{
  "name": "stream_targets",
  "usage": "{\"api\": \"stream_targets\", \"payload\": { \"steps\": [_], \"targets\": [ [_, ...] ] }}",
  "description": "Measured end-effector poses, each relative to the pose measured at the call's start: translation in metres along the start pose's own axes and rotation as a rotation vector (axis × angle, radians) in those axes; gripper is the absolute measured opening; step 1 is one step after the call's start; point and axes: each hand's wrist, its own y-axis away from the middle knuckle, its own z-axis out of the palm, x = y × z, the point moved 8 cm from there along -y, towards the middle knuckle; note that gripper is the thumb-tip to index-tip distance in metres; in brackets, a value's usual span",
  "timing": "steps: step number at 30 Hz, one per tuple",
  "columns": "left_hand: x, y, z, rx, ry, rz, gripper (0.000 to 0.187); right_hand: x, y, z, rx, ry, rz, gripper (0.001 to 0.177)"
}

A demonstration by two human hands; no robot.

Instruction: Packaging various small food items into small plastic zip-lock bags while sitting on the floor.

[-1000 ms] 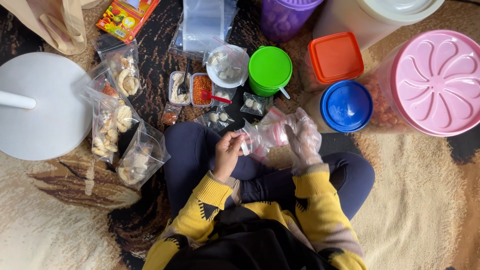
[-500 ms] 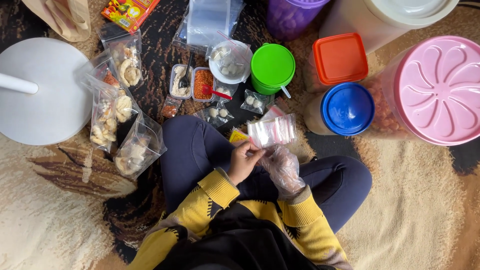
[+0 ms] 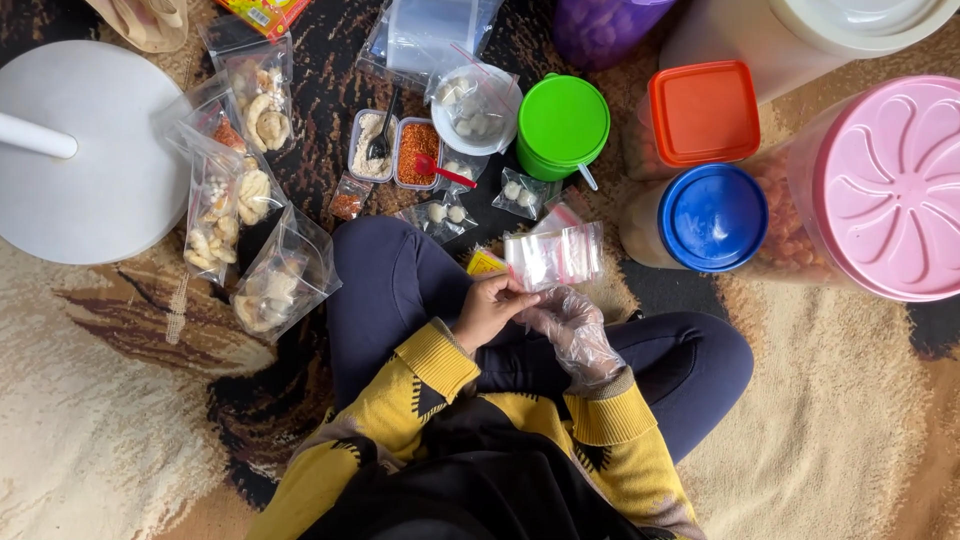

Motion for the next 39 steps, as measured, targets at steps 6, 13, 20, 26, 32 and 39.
{"api": "stream_targets", "payload": {
  "steps": [6,13,20,26,32,39],
  "targets": [
    [-0.005,0.000,-0.002,0.040,-0.144,0.034,0.019,0.016,-0.005,-0.007,0.039,0.003,-0.008,0.016],
    [0.003,0.001,0.004,-0.022,0.004,0.001,0.025,0.022,-0.011,0.000,0.017,0.015,-0.090,0.010],
    [0.010,-0.001,0.009,-0.138,0.062,-0.025,0.021,0.024,-0.012,-0.001,0.013,0.056,-0.060,0.012],
    [-0.008,-0.006,0.006,-0.237,0.052,-0.056,0.012,0.027,-0.017,-0.002,-0.004,0.160,-0.014,0.013],
    [-0.002,-0.016,0.000,-0.205,-0.003,0.028,0.008,0.026,-0.013,0.002,0.031,-0.042,-0.023,0.014],
    [0.013,-0.007,0.003,-0.172,-0.099,0.133,0.010,0.027,-0.009,0.003,0.050,-0.073,0.034,0.017]
  ]
}}
